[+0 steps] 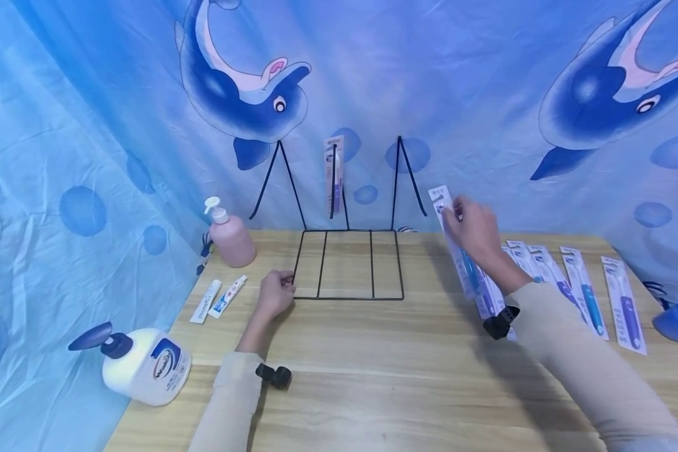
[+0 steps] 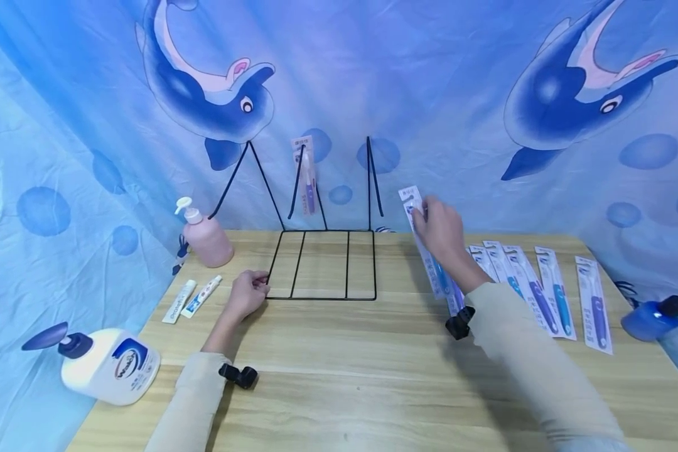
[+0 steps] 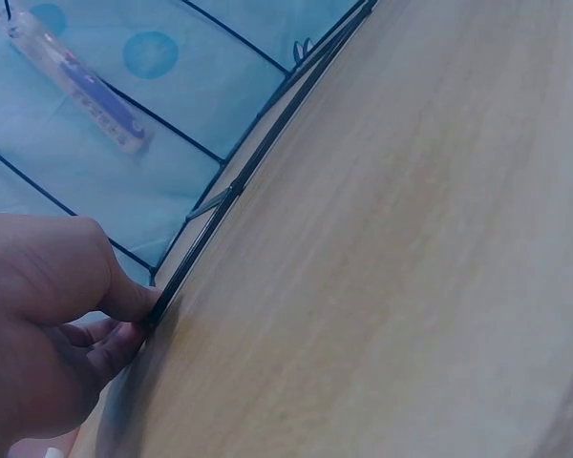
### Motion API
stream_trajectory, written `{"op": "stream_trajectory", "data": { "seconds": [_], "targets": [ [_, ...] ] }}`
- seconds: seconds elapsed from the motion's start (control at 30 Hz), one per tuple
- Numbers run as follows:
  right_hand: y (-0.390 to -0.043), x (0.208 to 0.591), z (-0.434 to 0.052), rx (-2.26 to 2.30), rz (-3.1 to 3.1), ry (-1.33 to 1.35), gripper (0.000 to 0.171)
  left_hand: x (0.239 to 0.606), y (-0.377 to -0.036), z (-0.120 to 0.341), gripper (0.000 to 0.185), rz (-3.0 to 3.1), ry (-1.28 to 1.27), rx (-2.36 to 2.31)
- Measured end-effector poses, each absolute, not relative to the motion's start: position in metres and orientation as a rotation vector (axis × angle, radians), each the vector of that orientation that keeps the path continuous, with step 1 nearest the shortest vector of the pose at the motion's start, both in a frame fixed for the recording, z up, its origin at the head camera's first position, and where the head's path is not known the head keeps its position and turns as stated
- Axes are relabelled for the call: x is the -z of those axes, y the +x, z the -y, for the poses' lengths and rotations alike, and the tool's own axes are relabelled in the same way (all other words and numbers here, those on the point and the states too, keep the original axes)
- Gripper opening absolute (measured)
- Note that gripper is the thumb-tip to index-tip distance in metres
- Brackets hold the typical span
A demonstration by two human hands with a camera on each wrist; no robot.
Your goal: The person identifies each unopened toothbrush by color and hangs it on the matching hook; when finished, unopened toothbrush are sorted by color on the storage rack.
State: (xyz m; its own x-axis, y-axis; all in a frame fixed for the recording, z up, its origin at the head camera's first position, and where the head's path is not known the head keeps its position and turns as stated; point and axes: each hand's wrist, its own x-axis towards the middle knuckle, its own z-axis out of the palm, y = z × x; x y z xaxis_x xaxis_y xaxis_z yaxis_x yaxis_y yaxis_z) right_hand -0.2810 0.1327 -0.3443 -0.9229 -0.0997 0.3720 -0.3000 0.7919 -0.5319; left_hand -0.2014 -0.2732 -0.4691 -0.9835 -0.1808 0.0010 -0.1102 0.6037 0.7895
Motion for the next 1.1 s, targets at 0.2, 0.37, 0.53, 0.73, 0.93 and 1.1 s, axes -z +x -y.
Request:
{"op": "stream_trajectory", "data": {
  "seconds": [0.2, 0.37, 0.53, 0.73, 0.93, 1.1],
  "targets": [
    [-0.245, 0.308, -0.126, -0.910, 2.482, 0.421, 0.026, 0.471, -0.202, 0.276, 0.041, 2.722, 0.246, 1.315],
    [-0.214, 0.288, -0.125, -0.919, 2.328, 0.527, 0.024, 0.471, -0.203, 0.276, 0.040, 2.710, 0.211, 1.304],
    [-0.187, 0.277, -0.127, -0.873, 2.204, 0.641, 0.020, 0.472, -0.202, 0.274, 0.040, 2.718, 0.204, 1.277],
    [-0.166, 0.278, -0.127, -0.819, 2.114, 0.760, 0.021, 0.471, -0.202, 0.272, 0.040, 2.716, 0.202, 1.261],
    [-0.162, 0.283, -0.122, -0.805, 2.098, 0.805, 0.022, 0.472, -0.201, 0.273, 0.041, 2.714, 0.195, 1.270],
    [-0.166, 0.290, -0.118, -0.821, 2.112, 0.804, 0.020, 0.470, -0.200, 0.273, 0.041, 2.721, 0.202, 1.295]
  ]
}}
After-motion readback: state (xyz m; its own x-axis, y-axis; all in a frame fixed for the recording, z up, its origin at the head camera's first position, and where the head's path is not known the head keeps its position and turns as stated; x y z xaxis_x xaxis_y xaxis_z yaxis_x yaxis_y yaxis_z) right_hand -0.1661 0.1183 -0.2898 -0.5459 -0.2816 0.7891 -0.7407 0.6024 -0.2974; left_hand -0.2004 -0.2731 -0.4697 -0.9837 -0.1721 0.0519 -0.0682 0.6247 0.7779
